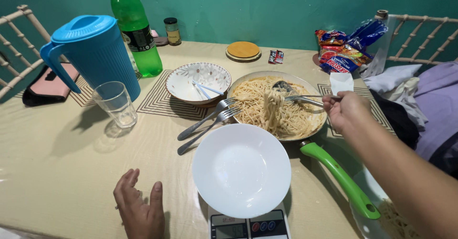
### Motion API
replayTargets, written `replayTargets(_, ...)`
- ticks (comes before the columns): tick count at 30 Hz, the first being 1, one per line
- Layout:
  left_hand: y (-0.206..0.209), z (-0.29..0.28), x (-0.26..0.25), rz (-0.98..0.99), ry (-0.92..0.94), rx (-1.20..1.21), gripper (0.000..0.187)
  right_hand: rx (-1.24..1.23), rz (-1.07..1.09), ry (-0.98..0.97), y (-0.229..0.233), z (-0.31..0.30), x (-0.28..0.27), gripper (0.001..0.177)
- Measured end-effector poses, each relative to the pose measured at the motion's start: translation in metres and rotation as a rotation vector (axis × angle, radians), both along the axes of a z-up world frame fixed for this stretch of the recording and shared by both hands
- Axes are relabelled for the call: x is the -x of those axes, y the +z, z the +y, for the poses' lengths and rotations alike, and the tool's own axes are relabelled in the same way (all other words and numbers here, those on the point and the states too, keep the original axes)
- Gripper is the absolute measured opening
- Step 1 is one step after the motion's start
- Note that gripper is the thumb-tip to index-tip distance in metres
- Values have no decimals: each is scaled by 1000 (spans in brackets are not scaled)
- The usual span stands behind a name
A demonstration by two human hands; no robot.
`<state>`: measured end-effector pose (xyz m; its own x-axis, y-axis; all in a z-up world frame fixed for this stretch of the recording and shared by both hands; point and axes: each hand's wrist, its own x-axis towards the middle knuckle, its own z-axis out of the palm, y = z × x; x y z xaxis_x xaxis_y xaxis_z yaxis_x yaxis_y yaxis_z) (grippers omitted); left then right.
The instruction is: The person portions cooked pasta from a pan onto plates using a fork, using a digital scale to check the weight of each portion.
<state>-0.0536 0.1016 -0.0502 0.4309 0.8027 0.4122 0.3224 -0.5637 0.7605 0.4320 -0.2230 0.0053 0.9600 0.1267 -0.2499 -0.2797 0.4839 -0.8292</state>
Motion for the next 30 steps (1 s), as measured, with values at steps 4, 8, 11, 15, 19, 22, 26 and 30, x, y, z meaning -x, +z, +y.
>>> replayTargets(4, -3, 1, 0, -1, 6, -26, 64, 7, -37, -59, 22, 7, 16, 25)
replayTargets(8, -4, 1, 0, -33, 2, -25, 64, 10, -54, -77, 38, 14, 29, 28)
replayTargets(11, -5, 2, 0, -43, 0, -53, 63, 24, -102, -62, 42, 15, 33, 30)
replayTargets(15, -5, 3, 0, -109, -46, -70, 61, 14, -138, -28, 38, 16, 35, 30)
replayTargets(19, -6, 2, 0, -82, -25, -56, 62, 7, -107, -57, 35, 15, 33, 31)
replayTargets(22, -6, 2, 2, -182, -57, -122, 61, -3, -98, -58, 33, 15, 35, 31)
replayTargets(26, -4, 0, 1, -144, -42, -90, 62, 29, -105, -80, 39, 12, 41, 31)
replayTargets(30, -4, 1, 3, -97, -39, -49, 65, 3, -149, -55, 43, 9, 37, 31)
